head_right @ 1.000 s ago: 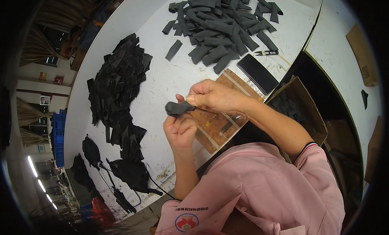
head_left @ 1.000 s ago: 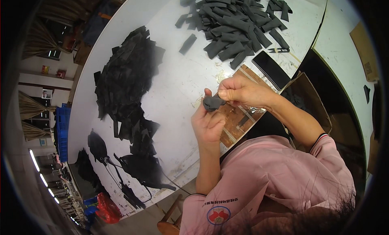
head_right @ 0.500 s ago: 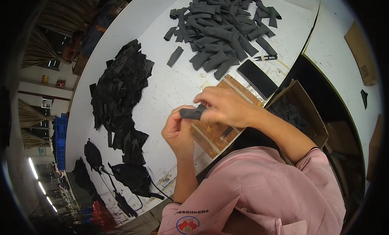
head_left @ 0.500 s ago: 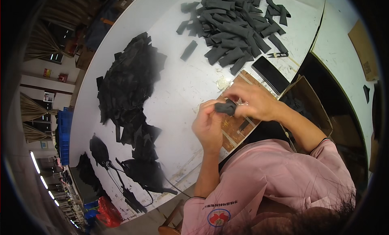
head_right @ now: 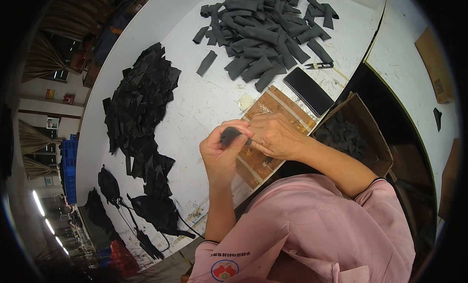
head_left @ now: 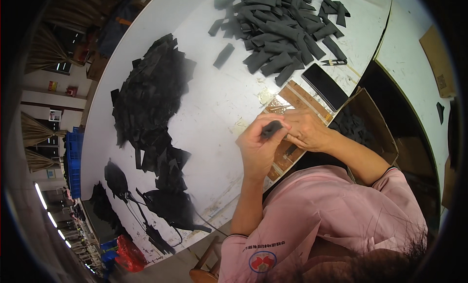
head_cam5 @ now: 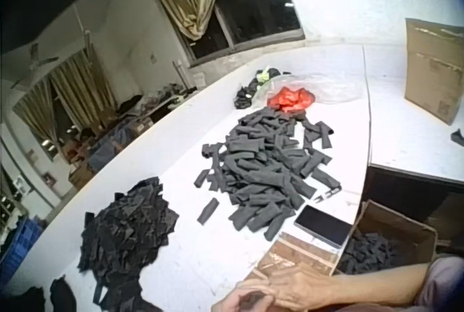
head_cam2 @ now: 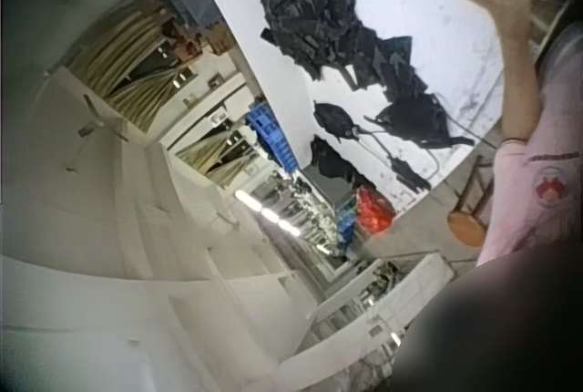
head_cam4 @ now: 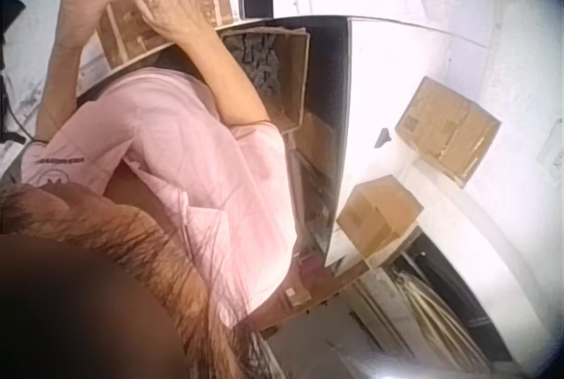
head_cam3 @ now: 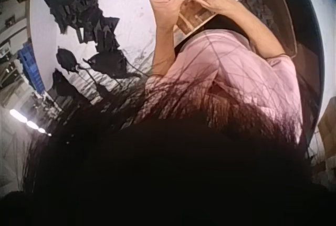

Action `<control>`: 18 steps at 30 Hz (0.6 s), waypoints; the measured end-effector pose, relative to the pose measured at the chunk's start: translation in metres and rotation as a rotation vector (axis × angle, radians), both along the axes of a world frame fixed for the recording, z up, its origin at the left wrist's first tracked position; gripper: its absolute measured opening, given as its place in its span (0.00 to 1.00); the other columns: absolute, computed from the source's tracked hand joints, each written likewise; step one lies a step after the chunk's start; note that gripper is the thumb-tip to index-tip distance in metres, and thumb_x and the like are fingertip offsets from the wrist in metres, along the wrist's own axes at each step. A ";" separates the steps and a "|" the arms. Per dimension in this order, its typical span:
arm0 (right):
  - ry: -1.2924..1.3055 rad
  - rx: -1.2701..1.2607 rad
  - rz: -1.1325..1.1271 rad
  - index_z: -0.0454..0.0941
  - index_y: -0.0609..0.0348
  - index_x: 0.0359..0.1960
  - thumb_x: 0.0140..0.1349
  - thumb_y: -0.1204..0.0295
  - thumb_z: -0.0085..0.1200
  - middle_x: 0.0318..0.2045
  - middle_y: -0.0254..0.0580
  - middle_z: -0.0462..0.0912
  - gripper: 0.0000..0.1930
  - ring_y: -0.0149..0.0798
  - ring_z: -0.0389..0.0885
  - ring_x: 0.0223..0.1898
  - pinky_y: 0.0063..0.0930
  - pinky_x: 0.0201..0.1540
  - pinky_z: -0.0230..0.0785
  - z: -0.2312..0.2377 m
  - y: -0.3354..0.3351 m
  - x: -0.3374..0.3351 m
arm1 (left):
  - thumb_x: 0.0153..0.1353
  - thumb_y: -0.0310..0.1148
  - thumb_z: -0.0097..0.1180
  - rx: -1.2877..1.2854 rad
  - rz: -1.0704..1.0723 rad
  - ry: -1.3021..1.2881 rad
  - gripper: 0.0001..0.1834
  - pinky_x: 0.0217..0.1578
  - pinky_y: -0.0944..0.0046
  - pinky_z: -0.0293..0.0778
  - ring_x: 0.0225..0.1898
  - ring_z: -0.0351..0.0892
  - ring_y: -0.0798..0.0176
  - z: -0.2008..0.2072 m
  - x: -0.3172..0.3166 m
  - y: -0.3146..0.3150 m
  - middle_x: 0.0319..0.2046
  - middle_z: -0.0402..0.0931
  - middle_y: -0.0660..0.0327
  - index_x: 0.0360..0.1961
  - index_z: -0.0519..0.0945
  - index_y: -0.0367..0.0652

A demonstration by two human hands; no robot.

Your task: Applying adhesive and assembling small black foam and rubber components for footwear on an industrial workbench.

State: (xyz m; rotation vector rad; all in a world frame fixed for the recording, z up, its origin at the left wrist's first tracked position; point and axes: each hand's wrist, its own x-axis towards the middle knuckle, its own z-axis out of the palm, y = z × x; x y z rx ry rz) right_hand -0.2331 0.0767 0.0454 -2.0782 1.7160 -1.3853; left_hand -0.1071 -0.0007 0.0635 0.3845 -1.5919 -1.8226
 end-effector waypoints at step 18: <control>-0.255 0.024 0.055 0.69 0.64 0.19 0.58 0.64 0.44 0.17 0.52 0.70 0.15 0.53 0.70 0.23 0.38 0.26 0.62 -0.027 0.003 0.009 | 0.50 0.23 0.54 -0.186 -0.075 -0.442 0.04 0.30 0.74 0.64 0.28 0.67 0.73 0.016 -0.007 -0.004 0.25 0.70 0.62 0.24 0.74 0.30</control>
